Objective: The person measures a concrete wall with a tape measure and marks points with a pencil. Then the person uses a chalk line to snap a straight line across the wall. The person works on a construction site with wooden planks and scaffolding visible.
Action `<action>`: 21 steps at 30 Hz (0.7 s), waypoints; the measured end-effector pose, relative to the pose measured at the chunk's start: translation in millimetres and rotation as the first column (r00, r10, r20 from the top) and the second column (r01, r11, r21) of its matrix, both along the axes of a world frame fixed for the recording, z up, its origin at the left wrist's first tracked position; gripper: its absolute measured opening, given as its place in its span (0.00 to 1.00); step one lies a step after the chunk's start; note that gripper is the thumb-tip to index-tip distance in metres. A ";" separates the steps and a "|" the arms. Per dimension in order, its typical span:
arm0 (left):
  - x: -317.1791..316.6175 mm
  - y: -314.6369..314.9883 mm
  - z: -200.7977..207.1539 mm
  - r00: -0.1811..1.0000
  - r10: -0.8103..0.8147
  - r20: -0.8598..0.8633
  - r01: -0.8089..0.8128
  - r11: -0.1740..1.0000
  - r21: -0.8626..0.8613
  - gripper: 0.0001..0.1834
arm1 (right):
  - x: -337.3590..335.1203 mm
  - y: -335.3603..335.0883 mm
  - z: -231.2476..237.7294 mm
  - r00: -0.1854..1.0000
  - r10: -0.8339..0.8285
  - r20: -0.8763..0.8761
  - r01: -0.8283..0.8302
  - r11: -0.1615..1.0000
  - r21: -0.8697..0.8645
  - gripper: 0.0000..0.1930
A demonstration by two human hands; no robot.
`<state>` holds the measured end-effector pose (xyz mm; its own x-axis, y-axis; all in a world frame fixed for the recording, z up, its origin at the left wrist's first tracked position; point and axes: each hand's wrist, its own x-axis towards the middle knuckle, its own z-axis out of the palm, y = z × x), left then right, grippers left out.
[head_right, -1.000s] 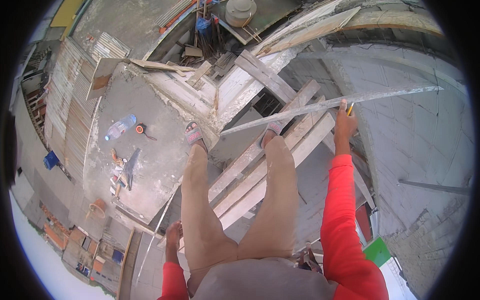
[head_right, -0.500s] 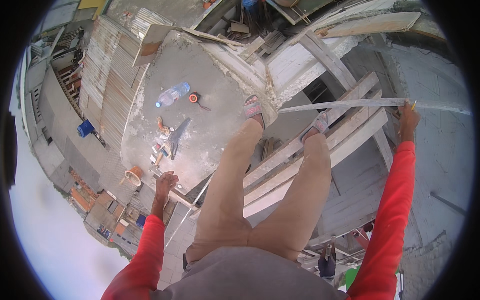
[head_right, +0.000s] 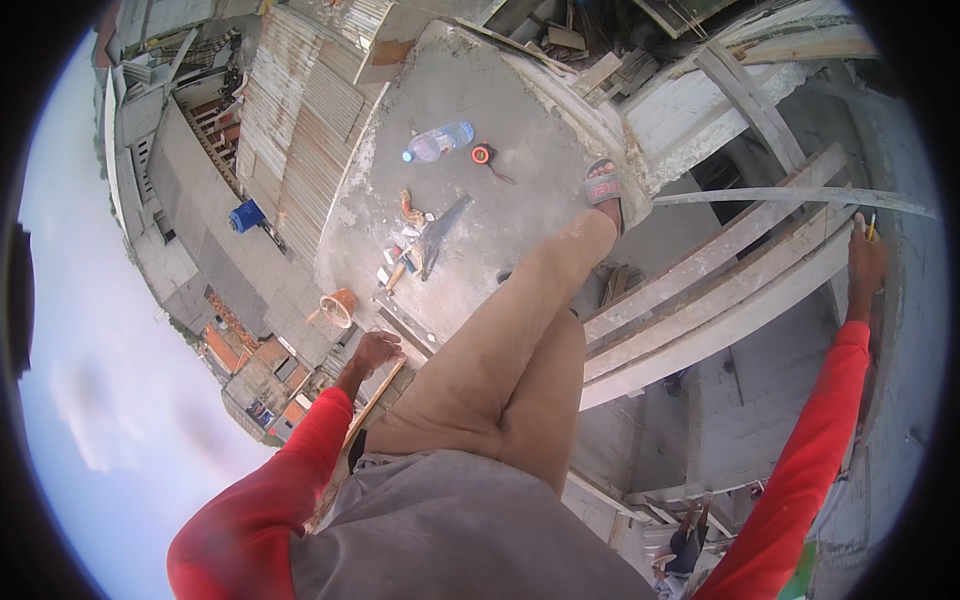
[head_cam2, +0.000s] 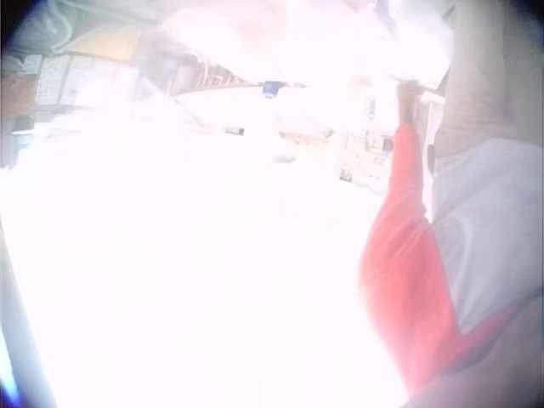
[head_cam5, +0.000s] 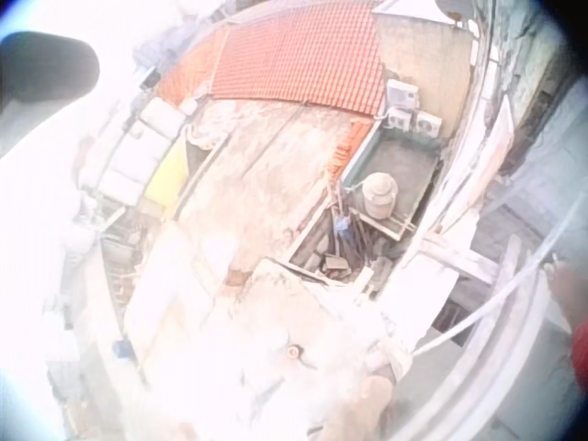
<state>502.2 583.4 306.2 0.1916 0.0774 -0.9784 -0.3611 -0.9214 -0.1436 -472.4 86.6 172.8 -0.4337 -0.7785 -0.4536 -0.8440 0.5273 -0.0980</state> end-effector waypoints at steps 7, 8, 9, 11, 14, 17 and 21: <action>31.1 38.5 4.5 0.989 0.150 0.000 -0.150 0.989 -0.015 0.20 | 309.2 356.3 52.6 0.976 -0.158 0.150 0.108 0.949 0.296 0.35; 29.3 36.1 11.2 0.989 0.151 -0.010 -0.151 0.987 -0.048 0.22 | 335.9 420.2 64.3 0.961 -0.227 0.156 0.140 0.890 0.435 0.37; 28.2 32.6 18.7 0.987 0.158 -0.024 -0.160 0.982 -0.099 0.22 | 363.7 487.2 74.1 0.941 -0.303 0.152 0.186 0.836 0.516 0.39; 27.9 25.7 33.6 0.989 0.141 -0.036 -0.145 0.977 -0.156 0.22 | 409.2 626.8 103.9 0.904 -0.413 0.114 0.233 0.698 0.677 0.41; 39.0 13.8 52.7 0.991 0.117 -0.062 -0.127 0.970 -0.206 0.23 | 483.9 812.3 167.5 0.771 -0.636 -0.034 0.419 0.467 0.779 0.38; 60.4 -9.2 55.9 0.997 0.073 -0.023 -0.076 0.979 -0.189 0.23 | 541.8 916.9 244.7 0.674 -0.731 -0.110 0.515 0.357 0.779 0.28; 80.6 -71.4 27.3 0.997 -0.070 0.032 0.075 0.980 -0.187 0.16 | 605.3 921.9 253.8 0.297 -0.914 -0.277 0.817 0.094 0.569 0.22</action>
